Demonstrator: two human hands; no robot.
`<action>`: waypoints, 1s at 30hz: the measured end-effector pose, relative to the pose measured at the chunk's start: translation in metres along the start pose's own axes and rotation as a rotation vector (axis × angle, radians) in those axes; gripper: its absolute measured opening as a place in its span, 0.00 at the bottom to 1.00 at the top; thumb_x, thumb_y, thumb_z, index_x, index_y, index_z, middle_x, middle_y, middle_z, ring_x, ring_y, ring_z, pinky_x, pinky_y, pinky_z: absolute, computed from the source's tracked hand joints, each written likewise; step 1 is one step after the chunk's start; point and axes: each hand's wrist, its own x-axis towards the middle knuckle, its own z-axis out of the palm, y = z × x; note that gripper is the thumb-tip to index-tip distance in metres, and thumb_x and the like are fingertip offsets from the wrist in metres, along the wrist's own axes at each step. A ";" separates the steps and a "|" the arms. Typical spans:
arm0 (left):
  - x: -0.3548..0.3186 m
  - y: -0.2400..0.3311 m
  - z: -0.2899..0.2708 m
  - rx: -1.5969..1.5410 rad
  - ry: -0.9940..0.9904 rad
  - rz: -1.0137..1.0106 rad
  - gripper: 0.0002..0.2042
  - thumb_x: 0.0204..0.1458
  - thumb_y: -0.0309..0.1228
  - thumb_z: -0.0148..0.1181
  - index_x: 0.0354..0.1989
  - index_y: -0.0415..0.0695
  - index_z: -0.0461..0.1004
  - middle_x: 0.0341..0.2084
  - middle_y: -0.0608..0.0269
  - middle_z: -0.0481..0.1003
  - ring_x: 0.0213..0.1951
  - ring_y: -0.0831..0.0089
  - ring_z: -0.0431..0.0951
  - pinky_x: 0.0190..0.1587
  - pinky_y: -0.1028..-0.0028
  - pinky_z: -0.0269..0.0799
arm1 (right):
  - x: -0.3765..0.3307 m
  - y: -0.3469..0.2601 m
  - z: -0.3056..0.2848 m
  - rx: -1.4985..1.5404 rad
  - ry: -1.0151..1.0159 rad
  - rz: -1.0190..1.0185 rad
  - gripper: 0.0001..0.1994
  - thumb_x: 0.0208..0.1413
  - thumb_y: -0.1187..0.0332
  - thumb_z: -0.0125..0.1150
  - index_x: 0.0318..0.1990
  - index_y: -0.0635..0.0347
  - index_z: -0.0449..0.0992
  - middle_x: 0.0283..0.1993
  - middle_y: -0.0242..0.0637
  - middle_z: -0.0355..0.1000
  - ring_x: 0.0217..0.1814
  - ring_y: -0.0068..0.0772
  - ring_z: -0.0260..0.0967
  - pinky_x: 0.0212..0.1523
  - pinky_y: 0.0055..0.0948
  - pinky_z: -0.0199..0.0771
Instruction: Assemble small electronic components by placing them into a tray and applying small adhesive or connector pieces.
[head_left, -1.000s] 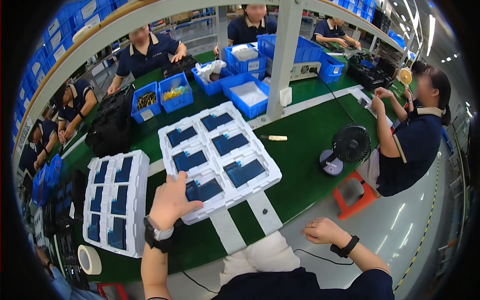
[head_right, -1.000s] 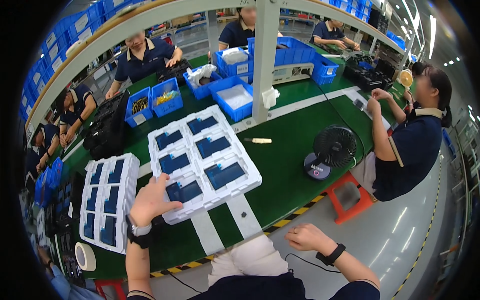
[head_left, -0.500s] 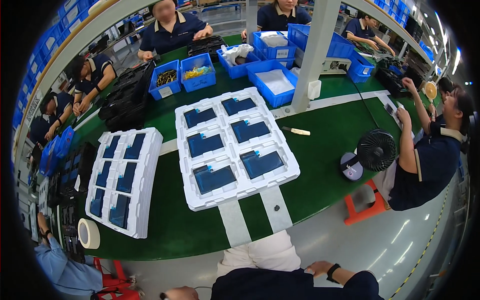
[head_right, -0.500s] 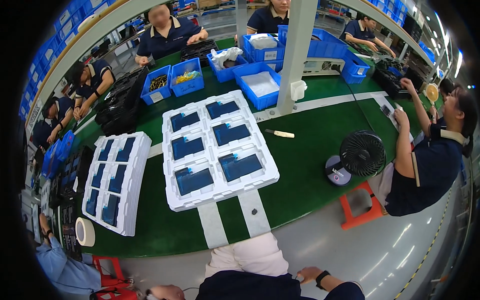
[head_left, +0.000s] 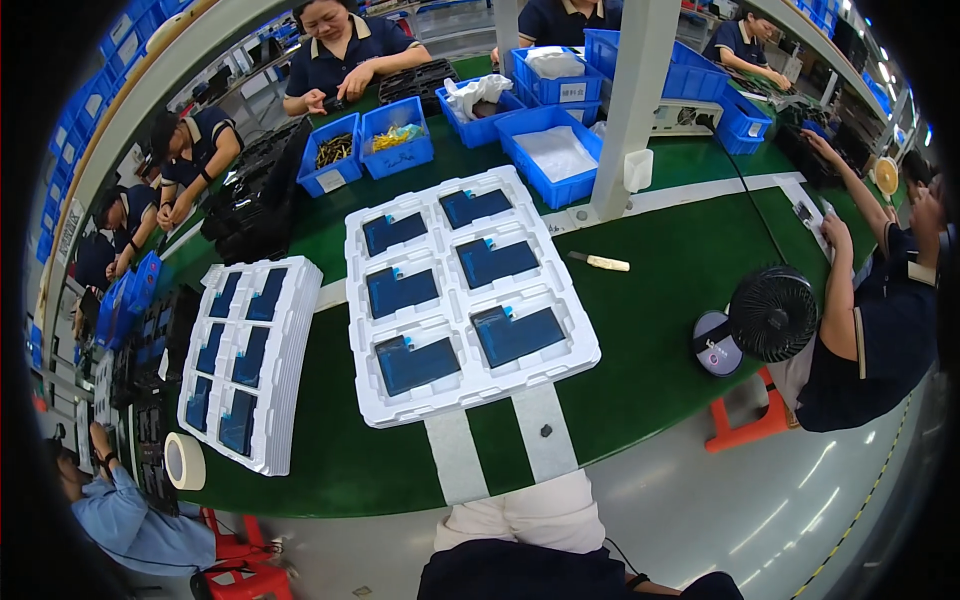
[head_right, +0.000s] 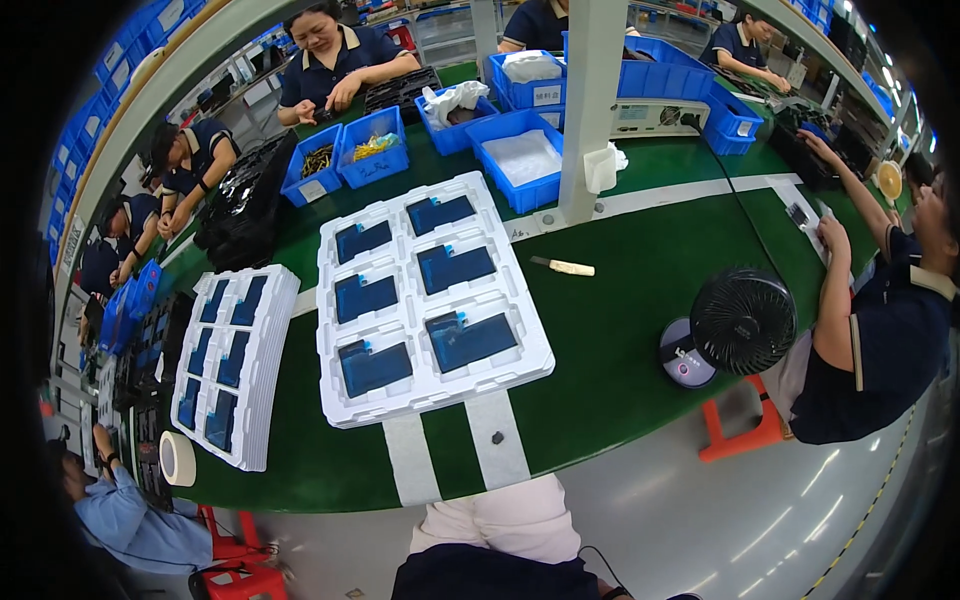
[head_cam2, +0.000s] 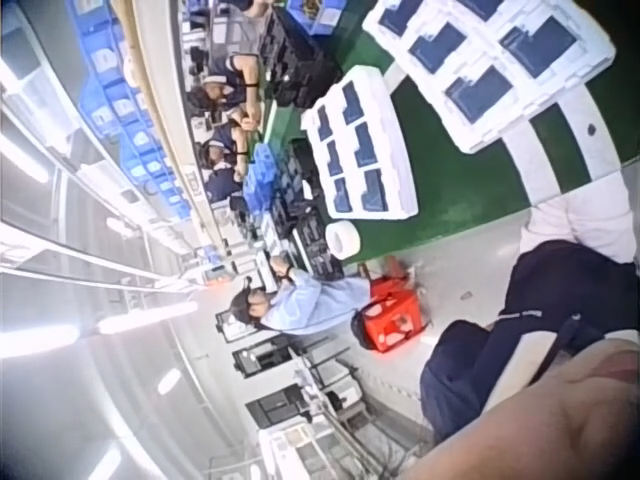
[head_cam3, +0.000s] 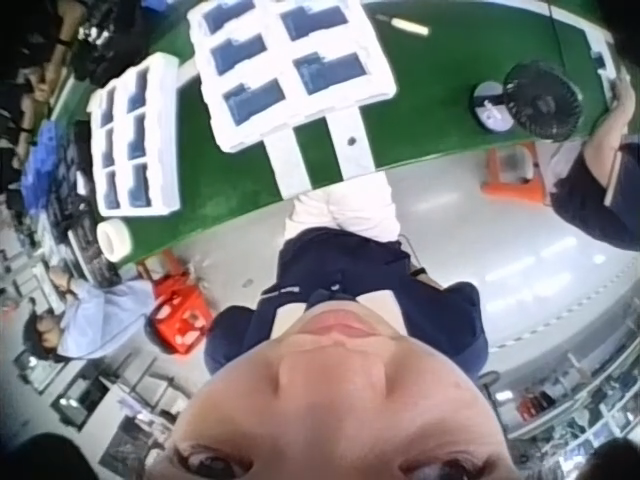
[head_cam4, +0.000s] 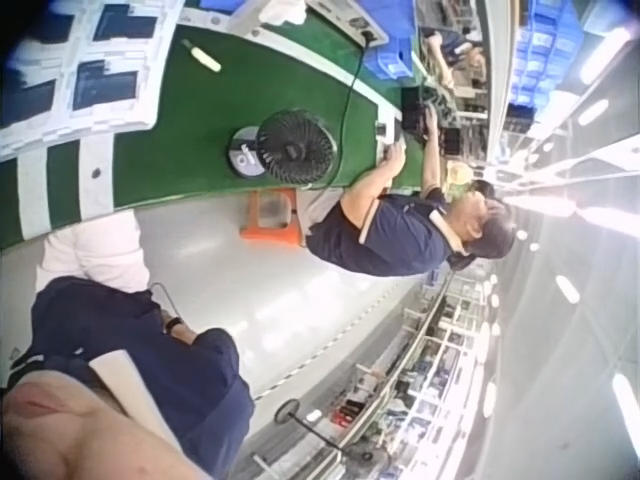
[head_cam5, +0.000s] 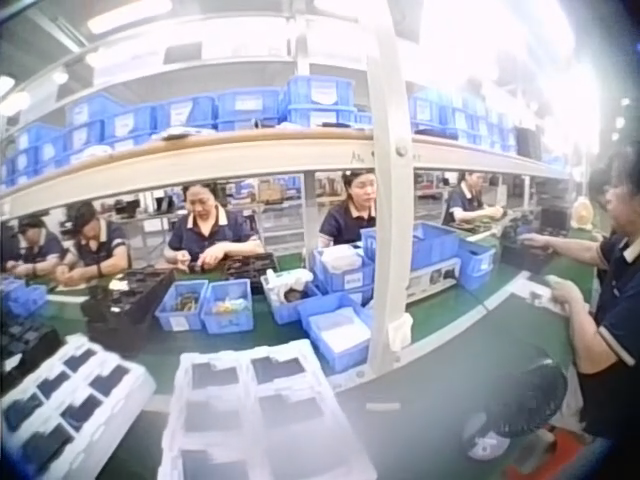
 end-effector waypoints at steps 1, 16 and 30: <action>0.006 -0.004 0.000 -0.013 0.006 -0.007 0.11 0.45 0.34 0.54 0.34 0.40 0.71 0.19 0.61 0.72 0.22 0.69 0.72 0.24 0.75 0.67 | 0.000 0.003 -0.001 0.018 0.001 0.005 0.24 0.42 0.52 0.57 0.46 0.53 0.69 0.45 0.40 0.69 0.47 0.37 0.65 0.46 0.34 0.64; 0.090 -0.030 0.067 -0.317 0.100 -0.026 0.11 0.46 0.32 0.50 0.35 0.39 0.70 0.20 0.62 0.71 0.22 0.71 0.71 0.25 0.77 0.65 | -0.049 0.046 -0.049 0.182 0.023 0.170 0.21 0.44 0.57 0.55 0.47 0.53 0.68 0.43 0.36 0.70 0.45 0.29 0.65 0.44 0.30 0.64; 0.047 -0.060 0.051 -0.488 0.220 -0.121 0.11 0.46 0.30 0.47 0.36 0.38 0.69 0.20 0.64 0.71 0.23 0.73 0.69 0.26 0.78 0.64 | -0.006 0.040 -0.015 0.419 0.017 0.212 0.19 0.45 0.61 0.54 0.47 0.52 0.68 0.42 0.33 0.71 0.44 0.22 0.65 0.42 0.27 0.64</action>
